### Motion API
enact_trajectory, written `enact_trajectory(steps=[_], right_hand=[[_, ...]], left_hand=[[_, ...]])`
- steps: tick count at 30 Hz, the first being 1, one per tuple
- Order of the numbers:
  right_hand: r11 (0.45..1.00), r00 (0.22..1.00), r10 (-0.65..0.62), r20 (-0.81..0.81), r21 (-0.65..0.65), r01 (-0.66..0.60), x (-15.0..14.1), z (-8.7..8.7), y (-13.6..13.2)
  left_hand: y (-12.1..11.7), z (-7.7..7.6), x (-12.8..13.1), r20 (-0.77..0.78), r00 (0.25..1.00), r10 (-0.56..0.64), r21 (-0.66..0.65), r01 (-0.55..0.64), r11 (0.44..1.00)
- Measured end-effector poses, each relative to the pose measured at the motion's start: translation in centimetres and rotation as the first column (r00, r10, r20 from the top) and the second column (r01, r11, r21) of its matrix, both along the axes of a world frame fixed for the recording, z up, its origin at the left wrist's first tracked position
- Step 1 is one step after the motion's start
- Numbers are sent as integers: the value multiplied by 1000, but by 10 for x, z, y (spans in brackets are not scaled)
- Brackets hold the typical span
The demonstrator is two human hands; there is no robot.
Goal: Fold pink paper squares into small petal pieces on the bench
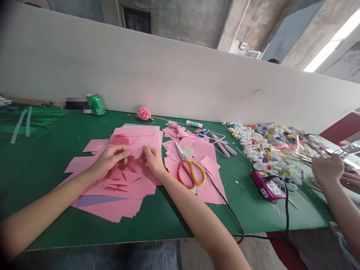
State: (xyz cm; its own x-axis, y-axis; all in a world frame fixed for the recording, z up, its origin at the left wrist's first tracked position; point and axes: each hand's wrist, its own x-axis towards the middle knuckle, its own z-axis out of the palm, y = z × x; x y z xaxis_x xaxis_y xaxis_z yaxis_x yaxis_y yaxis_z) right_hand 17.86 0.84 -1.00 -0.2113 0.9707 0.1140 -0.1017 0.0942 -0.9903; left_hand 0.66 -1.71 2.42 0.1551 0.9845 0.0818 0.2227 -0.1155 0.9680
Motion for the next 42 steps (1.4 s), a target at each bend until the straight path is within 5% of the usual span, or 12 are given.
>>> enact_trajectory(steps=[8,23,32,42], right_hand=[[995,994,94,47,31,-96,-1,-3,1],[983,986,103,133,134,-121,0,-9,3],[980,979,157,127,104,-171,0,-7,3],[976,972,117,203,159,-150,0,-10,2]], left_hand=[[4,-3,-4,64,993,94,75,-99,992],[4,-8,-4,56,998,-7,-59,11,998],[3,-6,-3,42,999,-8,25,7,1000],[4,-6,-2,49,999,22,-111,-16,994]])
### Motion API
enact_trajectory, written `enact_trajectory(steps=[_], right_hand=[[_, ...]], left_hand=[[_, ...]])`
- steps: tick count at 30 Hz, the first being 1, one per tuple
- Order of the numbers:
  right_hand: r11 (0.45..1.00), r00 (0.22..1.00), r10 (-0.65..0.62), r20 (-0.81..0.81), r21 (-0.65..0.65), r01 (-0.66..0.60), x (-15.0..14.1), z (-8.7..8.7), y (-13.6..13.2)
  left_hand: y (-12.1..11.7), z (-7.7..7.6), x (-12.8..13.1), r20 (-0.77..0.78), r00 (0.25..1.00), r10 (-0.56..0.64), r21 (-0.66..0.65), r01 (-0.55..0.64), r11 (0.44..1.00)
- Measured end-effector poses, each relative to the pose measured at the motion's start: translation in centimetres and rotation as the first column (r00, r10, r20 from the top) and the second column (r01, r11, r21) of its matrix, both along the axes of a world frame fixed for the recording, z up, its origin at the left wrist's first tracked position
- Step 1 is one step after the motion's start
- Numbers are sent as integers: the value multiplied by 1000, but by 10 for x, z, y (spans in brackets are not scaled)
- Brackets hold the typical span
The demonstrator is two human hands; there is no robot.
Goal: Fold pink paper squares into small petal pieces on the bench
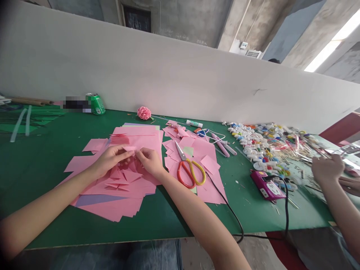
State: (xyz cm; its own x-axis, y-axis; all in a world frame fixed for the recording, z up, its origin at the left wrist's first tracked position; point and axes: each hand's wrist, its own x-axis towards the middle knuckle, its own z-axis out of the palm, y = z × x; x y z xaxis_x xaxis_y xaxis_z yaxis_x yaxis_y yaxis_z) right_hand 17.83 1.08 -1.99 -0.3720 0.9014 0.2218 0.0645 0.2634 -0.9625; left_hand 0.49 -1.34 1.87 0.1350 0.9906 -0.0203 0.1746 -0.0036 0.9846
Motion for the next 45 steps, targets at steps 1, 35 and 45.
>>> enact_trajectory(steps=[1,35,45], right_hand=[[1000,1000,-2,6,6,1,0,0,0],[998,998,65,-21,6,-65,1,3,-2],[995,995,100,-29,7,-100,1,3,-2]], left_hand=[[0,0,0,-5,1000,3,8,-3,1000],[-3,1,3,-38,999,15,105,-11,994],[-2,1,1,-25,1000,-3,123,6,992]])
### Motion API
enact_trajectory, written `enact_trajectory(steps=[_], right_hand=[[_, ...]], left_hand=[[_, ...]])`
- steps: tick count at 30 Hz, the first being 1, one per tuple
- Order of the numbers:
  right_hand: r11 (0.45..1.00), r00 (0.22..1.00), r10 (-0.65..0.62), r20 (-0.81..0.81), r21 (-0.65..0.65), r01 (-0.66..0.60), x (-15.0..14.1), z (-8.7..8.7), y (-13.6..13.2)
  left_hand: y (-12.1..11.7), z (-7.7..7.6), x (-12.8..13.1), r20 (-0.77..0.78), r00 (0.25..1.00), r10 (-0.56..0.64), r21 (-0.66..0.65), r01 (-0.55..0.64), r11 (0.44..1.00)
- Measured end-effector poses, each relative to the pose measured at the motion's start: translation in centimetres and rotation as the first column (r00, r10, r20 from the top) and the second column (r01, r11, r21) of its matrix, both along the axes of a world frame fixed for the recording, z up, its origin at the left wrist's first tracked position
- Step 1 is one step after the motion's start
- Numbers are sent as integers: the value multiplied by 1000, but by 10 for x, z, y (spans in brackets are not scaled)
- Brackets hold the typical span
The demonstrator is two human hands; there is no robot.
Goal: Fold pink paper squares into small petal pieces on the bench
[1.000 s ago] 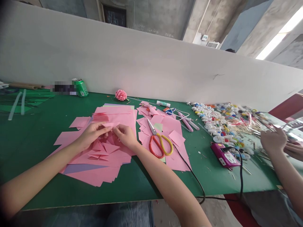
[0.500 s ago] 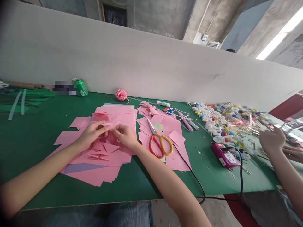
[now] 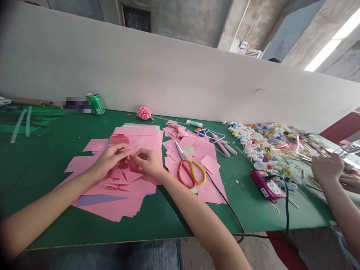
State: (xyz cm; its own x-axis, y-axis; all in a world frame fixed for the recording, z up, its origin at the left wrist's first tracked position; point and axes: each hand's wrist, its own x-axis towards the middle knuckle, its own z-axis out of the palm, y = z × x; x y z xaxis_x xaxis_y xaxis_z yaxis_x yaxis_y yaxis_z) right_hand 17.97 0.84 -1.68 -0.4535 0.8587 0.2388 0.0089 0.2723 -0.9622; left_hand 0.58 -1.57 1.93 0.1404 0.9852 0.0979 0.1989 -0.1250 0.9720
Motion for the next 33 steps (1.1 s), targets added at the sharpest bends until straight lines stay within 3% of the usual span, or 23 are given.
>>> enact_trajectory(steps=[8,16,26,33], right_hand=[[998,999,1,-35,-58,-3,0,1,-1],[987,991,-115,-69,-118,106,-1,3,-1],[992,993,-107,-42,-77,103,0,0,2],[995,997,-49,-53,-88,45,-1,-1,1]], left_hand=[[-2,2,3,21,1000,-5,-41,6,999],[-1,2,2,-6,999,-35,-51,34,998],[-3,3,4,-55,998,-43,-3,43,999],[-1,1,2,-81,997,14,86,-7,996]])
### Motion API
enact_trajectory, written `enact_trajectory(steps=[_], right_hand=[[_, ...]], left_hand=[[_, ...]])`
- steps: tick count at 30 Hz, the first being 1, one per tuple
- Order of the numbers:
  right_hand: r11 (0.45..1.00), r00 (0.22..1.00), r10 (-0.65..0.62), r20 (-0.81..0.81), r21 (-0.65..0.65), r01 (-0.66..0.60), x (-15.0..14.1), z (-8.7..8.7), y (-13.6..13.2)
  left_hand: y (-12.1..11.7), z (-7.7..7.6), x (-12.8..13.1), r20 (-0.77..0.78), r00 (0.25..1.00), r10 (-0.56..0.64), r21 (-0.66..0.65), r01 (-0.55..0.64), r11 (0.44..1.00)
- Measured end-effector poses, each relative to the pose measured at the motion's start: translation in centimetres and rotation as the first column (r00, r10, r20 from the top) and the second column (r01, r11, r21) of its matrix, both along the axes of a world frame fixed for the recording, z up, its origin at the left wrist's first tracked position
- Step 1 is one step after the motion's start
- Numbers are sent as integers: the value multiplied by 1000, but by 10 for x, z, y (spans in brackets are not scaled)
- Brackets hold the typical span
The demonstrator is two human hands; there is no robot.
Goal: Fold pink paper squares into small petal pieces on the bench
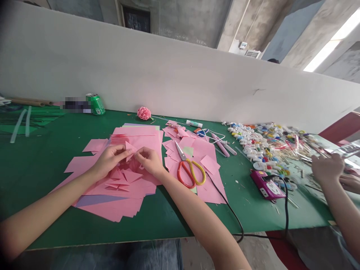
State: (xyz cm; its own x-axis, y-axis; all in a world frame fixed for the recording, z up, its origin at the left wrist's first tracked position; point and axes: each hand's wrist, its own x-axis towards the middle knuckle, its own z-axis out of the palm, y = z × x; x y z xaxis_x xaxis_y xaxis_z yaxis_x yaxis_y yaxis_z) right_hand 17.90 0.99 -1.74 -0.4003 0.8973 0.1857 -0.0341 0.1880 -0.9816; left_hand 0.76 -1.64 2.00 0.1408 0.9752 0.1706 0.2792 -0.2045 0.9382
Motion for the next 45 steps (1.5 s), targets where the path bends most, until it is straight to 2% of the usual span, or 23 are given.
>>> enact_trajectory(steps=[9,14,18,20,22,25,27,28,30,33,35,38,42,45], right_hand=[[1000,1000,-5,1,8,5,0,1,-2],[998,1000,7,16,65,-8,0,2,-1],[995,997,-35,72,94,28,-1,1,-3],[981,985,-111,134,175,87,-3,2,-6],[923,951,-244,192,347,166,-3,4,-10],[756,842,-490,227,592,280,-2,9,-14],[661,743,-620,251,678,322,0,11,-13],[637,701,-658,275,700,324,1,10,-12],[642,629,-687,363,709,292,3,6,-7],[724,546,-655,522,641,255,6,-4,0],[786,528,-589,612,584,201,6,-9,3],[829,524,-522,673,544,128,5,-10,4],[814,531,-548,647,559,159,4,-5,1],[768,608,-566,557,623,145,4,0,-1]], left_hand=[[1,-1,-1,10,1000,15,-13,-15,1000],[0,-2,0,-9,1000,-13,9,13,1000],[1,-3,-1,-26,1000,5,6,-5,1000],[1,-4,-2,-27,1000,8,13,-8,1000],[3,-5,-2,-26,1000,11,25,-10,1000],[3,-5,-3,-3,1000,21,-8,-21,1000],[3,-4,-3,12,1000,12,-39,-12,999],[2,-3,-4,5,1000,-2,-38,2,999],[1,-2,-4,-46,998,-38,-5,37,999],[1,-3,-6,-156,983,-93,34,99,994],[1,-4,-6,-224,964,-147,33,158,987],[1,-8,-5,-330,925,-190,42,215,976],[-1,-11,-2,-388,904,-177,76,223,972],[1,-10,-3,-429,901,-64,197,163,967]])
